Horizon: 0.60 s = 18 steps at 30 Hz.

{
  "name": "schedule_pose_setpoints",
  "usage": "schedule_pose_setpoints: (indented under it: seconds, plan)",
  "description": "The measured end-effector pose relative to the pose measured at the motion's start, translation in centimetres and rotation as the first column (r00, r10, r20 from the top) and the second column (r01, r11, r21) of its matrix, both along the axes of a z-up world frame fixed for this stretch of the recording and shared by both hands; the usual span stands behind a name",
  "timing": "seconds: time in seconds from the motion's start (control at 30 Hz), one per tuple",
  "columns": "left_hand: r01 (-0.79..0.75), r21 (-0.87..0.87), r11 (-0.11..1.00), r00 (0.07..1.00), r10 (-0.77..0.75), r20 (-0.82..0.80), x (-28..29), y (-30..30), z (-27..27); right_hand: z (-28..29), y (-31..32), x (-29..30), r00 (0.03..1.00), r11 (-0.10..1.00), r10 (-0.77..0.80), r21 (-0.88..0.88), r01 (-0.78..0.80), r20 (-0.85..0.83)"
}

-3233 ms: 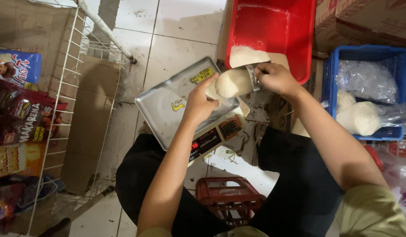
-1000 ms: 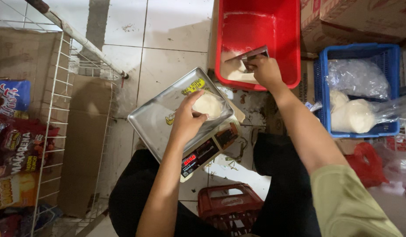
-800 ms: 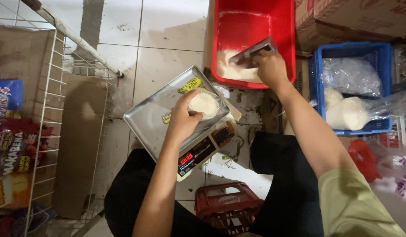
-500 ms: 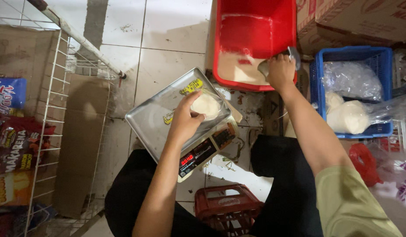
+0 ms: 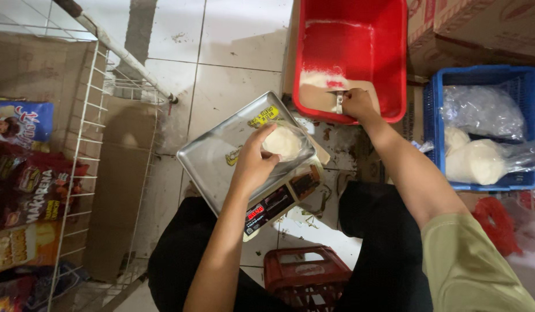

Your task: The person weighs a white powder by scooping it from a red basin into a plastic bag on a digital scale, then ties the bag closed and repeats the process.

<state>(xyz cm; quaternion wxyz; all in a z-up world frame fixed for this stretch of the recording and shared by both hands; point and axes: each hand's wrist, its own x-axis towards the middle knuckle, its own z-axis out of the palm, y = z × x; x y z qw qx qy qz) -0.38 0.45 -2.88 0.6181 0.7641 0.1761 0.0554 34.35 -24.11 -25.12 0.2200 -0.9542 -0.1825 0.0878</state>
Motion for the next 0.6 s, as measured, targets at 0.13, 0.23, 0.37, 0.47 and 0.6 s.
schedule_pose_setpoints:
  seconds: [0.13,0.23,0.37,0.47,0.6]
  plan:
    - [-0.007,-0.023,1.000,1.000,0.007,0.006,-0.1,-0.1,0.1,0.2,0.3,0.5,0.979,0.993,-0.115,-0.012,0.115,-0.169]
    - [-0.006,-0.019,1.000,0.999,0.007,0.036,-0.1,-0.1,0.3,0.5,0.0,0.6,0.962,0.989,-0.136,0.022,0.145,-0.238]
    - [0.007,-0.023,1.000,1.000,-0.007,0.001,0.1,-0.4,0.6,1.5,-0.6,1.2,0.954,0.980,-0.154,0.087,0.181,-0.258]
    - [0.003,-0.039,0.999,1.000,-0.003,-0.003,0.2,-0.5,0.9,2.2,-1.1,1.7,0.930,0.955,-0.196,0.152,0.253,-0.312]
    - [0.003,-0.004,1.000,0.999,-0.003,-0.032,-0.1,-0.3,1.1,3.3,-1.9,2.5,0.861,0.869,-0.271,0.276,0.412,-0.430]
